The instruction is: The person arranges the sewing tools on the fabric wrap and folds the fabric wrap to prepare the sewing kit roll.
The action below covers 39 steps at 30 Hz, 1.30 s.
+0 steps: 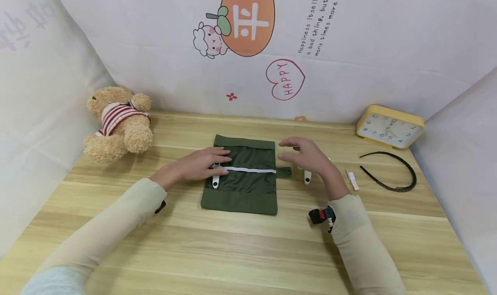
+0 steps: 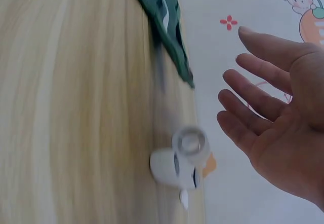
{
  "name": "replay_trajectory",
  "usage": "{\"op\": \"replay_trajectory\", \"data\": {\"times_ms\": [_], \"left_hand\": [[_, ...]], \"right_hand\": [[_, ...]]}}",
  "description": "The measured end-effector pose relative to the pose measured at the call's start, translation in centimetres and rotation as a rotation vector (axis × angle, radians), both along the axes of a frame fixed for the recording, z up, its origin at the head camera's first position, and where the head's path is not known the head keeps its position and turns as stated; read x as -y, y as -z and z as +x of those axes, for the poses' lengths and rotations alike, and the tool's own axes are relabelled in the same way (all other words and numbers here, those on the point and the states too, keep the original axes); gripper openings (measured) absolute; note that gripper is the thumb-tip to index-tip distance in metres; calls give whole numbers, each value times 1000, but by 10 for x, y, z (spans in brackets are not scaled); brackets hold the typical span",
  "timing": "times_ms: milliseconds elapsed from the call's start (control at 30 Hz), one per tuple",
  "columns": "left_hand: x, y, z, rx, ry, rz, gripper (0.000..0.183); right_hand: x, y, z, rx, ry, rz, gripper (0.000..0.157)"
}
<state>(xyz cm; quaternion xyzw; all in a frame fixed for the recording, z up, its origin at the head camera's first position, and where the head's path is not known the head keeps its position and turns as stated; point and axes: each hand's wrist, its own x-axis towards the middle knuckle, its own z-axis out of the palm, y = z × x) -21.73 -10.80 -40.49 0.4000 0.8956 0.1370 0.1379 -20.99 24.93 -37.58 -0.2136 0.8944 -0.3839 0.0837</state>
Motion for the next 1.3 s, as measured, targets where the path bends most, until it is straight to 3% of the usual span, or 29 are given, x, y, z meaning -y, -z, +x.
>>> {"op": "replay_trajectory", "data": {"times_ms": [500,767,1300], "left_hand": [[-3,0,-1,25,4,-26,53],[-2,0,-1,33,12,-15,46],[0,-1,-3,61,7,28,41]], "right_hand": [[-35,1,5,52,32,93,51],[-39,5,6,97,37,166,47],[-38,6,3,94,40,253,38]]}}
